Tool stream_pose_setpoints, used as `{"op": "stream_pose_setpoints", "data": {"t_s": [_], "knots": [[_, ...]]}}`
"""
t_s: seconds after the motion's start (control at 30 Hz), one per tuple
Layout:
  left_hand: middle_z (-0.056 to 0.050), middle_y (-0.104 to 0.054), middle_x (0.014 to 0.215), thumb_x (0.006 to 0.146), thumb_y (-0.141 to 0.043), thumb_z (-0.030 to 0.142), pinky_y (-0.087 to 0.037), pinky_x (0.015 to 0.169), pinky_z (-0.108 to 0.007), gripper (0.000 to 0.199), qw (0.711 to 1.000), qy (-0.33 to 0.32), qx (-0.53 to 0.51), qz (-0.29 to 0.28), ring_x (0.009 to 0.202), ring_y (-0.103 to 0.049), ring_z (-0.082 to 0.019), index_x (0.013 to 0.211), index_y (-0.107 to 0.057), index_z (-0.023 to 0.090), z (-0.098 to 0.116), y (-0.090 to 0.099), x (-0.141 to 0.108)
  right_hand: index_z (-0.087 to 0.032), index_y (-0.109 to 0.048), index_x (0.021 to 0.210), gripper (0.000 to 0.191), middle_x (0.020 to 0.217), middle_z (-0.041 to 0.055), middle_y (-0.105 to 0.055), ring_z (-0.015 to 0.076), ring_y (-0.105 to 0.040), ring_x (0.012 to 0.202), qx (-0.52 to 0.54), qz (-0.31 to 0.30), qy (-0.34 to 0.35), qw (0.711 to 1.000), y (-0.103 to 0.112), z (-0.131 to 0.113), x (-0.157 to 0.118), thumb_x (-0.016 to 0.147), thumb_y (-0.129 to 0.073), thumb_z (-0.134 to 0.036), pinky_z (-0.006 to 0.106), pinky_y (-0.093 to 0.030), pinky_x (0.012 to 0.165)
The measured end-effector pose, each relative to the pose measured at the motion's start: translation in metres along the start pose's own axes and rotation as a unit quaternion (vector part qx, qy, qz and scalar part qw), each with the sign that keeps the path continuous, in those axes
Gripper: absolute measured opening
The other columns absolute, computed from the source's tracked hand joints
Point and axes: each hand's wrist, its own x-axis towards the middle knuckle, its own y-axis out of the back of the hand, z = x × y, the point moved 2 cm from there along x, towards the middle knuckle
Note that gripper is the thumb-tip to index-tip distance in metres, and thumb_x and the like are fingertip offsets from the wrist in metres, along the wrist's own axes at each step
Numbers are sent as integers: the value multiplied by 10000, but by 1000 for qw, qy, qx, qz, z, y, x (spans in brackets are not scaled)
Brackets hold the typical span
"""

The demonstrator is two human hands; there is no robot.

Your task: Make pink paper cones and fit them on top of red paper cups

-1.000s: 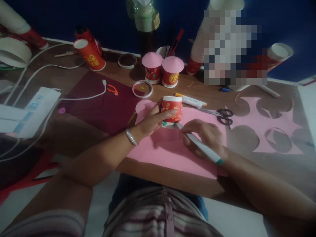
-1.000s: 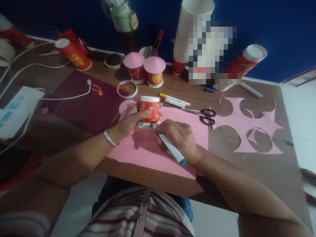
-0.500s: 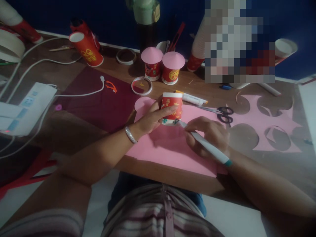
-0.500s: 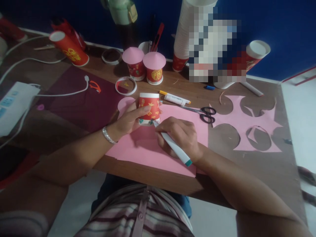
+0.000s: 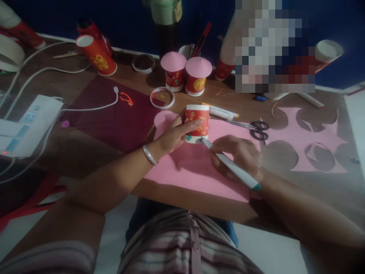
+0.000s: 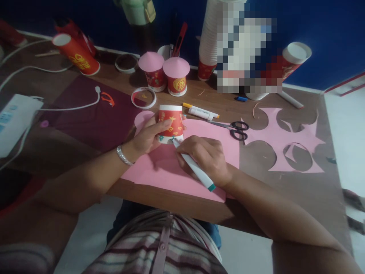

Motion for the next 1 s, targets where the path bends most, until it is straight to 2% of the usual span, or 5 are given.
{"op": "stream_pose_setpoints", "data": {"t_s": [0.33,0.73,1.0], "knots": [[-82,-758,1090,788,-865,456,-583,912,-391,527,1000,0,9,1,1022,-753,-245,1159,-599,192,0,0,0,-233,-612,989,179,769,-4,-746,139,-725,634,-14,4,-5,1000,-2,1,2,913,-685,-88,234,-584,573],[-96,-745,1114,805,-848,453,-575,909,-398,530,1000,5,23,0,1022,-742,-247,1196,-613,183,0,2,-2,-232,-612,998,220,773,-15,-742,140,-723,640,-7,-7,-7,1000,-3,0,1,889,-696,-60,235,-583,595],[-55,-724,1021,817,-846,410,-580,867,-370,490,1000,0,20,-6,937,-722,-205,1180,-598,193,-2,2,-2,-219,-617,1013,183,794,-6,-752,145,-742,668,-13,-14,6,1000,-2,1,2,911,-693,-88,239,-597,614]]}}
